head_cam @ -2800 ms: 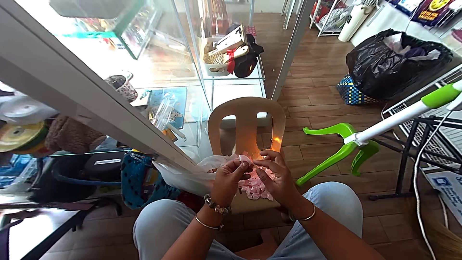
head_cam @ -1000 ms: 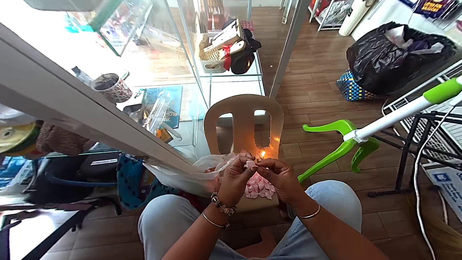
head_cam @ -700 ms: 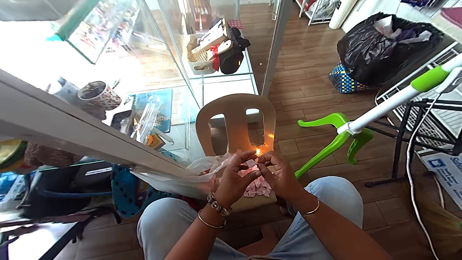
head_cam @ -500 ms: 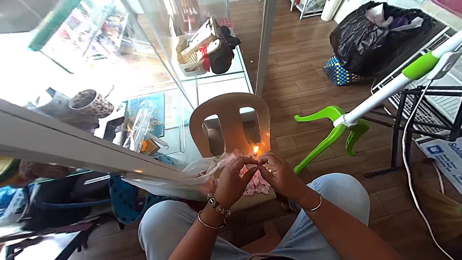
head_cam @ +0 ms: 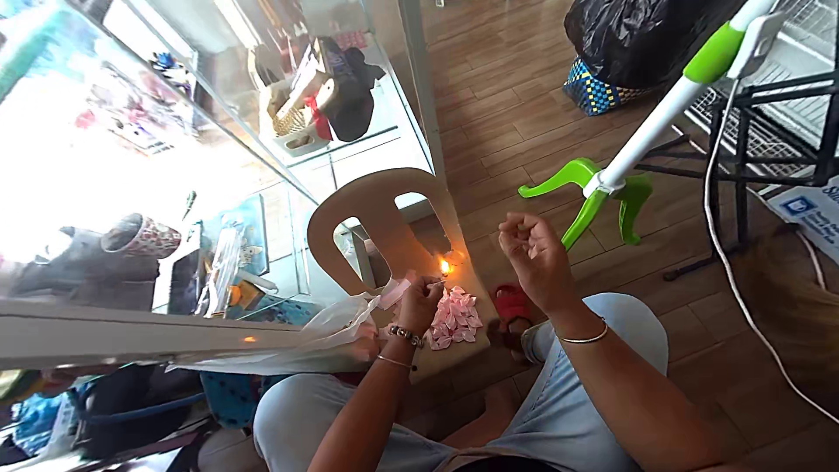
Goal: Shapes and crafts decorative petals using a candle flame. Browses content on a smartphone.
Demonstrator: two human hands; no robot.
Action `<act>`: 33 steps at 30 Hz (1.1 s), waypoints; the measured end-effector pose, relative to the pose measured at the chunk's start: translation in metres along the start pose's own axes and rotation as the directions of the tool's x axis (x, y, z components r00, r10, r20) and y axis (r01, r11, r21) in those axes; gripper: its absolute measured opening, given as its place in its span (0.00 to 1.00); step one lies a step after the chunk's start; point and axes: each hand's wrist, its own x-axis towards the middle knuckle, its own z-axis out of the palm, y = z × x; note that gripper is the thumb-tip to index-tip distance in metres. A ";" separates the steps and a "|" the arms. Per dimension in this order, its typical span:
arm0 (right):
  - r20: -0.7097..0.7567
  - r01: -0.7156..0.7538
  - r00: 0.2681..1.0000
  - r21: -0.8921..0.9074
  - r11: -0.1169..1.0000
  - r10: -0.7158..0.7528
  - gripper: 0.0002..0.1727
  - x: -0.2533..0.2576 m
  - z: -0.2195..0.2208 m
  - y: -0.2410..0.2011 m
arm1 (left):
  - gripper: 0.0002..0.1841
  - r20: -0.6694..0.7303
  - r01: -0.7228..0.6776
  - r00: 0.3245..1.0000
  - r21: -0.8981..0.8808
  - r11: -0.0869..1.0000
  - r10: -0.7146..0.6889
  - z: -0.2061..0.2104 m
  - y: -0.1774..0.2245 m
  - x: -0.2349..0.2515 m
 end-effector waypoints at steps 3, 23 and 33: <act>-0.019 -0.049 0.999 0.062 0.997 0.051 0.26 0.002 -0.005 -0.007 | 0.12 -0.028 0.111 0.994 0.089 0.990 -0.109 0.012 -0.009 0.024; -0.008 -0.066 0.998 0.208 0.976 0.069 0.29 0.000 -0.026 -0.016 | 0.13 -0.214 0.331 0.931 0.155 0.931 -0.295 0.038 -0.033 0.074; 0.012 -0.084 0.996 0.211 0.974 0.083 0.30 -0.001 -0.028 -0.017 | 0.11 -0.231 0.327 0.929 0.155 0.932 -0.287 0.045 -0.023 0.073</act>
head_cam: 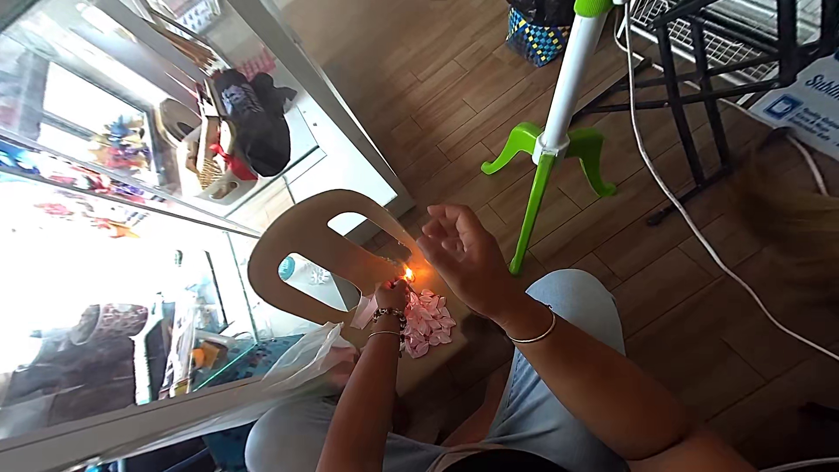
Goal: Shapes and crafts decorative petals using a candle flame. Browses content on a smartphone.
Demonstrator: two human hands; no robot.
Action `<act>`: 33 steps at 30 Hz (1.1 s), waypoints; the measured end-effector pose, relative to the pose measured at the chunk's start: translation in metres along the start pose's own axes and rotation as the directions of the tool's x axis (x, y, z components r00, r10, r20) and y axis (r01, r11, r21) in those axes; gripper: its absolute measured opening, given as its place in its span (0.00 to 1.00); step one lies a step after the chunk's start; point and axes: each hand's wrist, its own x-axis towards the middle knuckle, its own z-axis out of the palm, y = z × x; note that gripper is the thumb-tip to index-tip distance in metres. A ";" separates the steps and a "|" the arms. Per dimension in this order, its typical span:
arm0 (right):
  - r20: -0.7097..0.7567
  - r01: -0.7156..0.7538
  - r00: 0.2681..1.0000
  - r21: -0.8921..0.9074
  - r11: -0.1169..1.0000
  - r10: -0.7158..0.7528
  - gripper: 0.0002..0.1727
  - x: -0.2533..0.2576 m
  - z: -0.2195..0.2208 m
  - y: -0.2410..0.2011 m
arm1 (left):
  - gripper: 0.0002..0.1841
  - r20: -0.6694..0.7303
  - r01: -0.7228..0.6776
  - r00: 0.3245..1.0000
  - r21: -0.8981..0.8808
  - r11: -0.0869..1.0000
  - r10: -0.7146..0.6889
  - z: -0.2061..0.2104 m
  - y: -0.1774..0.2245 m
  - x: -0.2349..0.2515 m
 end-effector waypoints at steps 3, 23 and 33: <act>0.003 0.005 1.000 -0.001 1.000 -0.005 0.30 0.000 0.000 0.000 | 0.11 0.004 -0.001 1.000 0.006 1.000 0.001 0.000 0.001 -0.001; 0.020 0.016 1.000 -0.050 0.999 -0.015 0.29 0.003 0.008 0.005 | 0.13 0.018 -0.022 1.000 0.173 0.985 0.019 0.000 -0.004 0.005; 0.118 -0.085 0.988 -0.091 0.992 0.096 0.19 0.013 0.044 0.021 | 0.14 0.034 -0.032 0.999 -0.219 0.975 0.041 -0.069 0.015 -0.047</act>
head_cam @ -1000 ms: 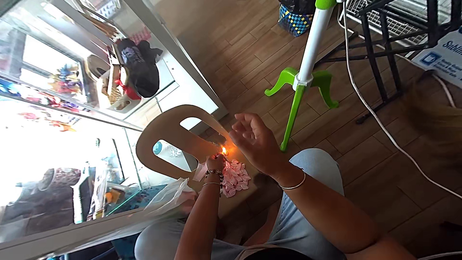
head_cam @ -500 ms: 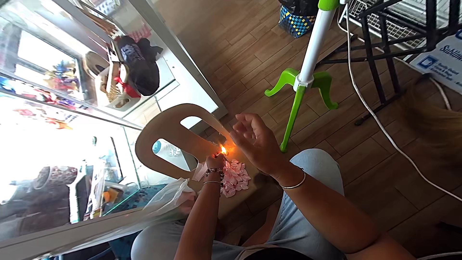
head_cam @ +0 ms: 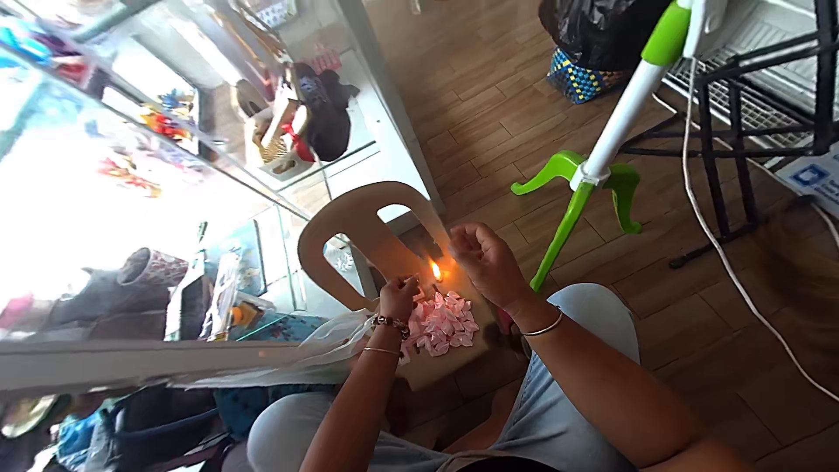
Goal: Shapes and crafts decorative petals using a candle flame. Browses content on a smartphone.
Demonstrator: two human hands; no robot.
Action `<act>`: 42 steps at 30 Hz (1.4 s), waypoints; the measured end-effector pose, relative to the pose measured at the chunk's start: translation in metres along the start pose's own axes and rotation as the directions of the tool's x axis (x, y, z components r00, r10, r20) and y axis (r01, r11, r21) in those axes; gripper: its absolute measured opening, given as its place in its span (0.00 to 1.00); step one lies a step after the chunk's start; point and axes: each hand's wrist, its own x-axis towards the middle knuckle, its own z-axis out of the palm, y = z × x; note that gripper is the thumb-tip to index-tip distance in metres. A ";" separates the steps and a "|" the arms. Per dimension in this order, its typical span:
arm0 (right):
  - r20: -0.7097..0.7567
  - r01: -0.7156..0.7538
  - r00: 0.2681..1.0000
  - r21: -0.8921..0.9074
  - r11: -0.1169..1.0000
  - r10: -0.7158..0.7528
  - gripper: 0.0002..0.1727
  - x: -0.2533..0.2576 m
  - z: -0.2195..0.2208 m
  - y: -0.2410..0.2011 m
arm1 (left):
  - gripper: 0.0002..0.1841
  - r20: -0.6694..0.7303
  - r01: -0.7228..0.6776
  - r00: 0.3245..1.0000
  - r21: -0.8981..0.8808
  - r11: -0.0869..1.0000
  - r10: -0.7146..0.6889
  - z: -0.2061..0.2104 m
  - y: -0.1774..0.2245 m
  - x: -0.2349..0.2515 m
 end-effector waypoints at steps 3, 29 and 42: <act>0.152 -0.081 0.985 -0.029 0.996 0.084 0.16 0.007 0.027 0.008 | 0.10 -0.001 -0.026 1.000 -0.209 0.978 0.026 -0.033 0.012 -0.036; 0.329 0.055 0.940 0.108 0.993 -0.088 0.05 -0.018 0.123 0.015 | 0.03 -0.055 -0.421 0.889 -0.487 0.766 0.454 -0.087 -0.025 -0.077; 0.293 0.163 0.938 0.103 0.981 -0.186 0.21 -0.021 0.107 0.020 | 0.04 -0.023 -0.431 0.879 -0.462 0.775 0.475 -0.080 -0.036 -0.071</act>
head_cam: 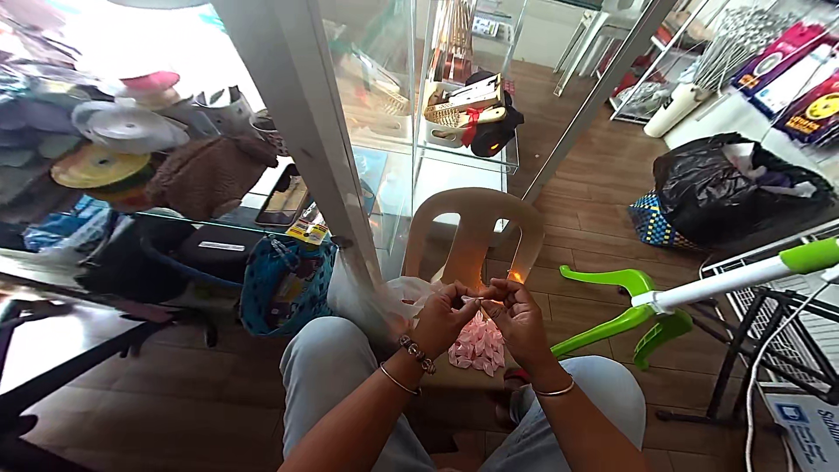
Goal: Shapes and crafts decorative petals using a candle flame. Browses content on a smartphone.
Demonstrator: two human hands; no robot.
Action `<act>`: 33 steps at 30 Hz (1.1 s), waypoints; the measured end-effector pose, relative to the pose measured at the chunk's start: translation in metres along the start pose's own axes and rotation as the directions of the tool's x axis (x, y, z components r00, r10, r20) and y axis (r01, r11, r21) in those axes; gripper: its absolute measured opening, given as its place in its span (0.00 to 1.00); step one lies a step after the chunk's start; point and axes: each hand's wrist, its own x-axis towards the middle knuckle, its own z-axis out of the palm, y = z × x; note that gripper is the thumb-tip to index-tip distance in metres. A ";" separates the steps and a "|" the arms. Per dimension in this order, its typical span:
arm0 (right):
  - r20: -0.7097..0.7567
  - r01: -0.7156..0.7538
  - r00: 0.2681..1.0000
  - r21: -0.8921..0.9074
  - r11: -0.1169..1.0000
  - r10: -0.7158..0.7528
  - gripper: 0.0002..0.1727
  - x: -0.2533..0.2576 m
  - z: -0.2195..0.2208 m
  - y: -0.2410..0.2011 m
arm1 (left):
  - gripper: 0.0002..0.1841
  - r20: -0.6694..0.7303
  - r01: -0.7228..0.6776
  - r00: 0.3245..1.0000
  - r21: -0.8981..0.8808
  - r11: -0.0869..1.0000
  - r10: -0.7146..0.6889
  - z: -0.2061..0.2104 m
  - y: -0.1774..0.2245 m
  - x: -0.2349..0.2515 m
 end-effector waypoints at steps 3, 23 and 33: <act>-0.007 0.028 1.000 -0.060 0.998 -0.028 0.17 -0.001 -0.004 0.002 | 0.09 0.077 0.120 0.990 -0.047 0.992 -0.117 0.002 0.010 -0.002; -0.015 0.077 0.996 -0.359 0.930 -0.089 0.15 -0.006 -0.029 0.001 | 0.11 0.146 0.359 0.933 -0.360 0.861 -0.328 0.008 0.012 0.004; 0.077 0.162 0.987 -0.425 0.890 -0.143 0.14 -0.007 -0.028 0.003 | 0.09 0.237 0.429 0.902 -0.383 0.818 -0.361 0.008 0.011 0.003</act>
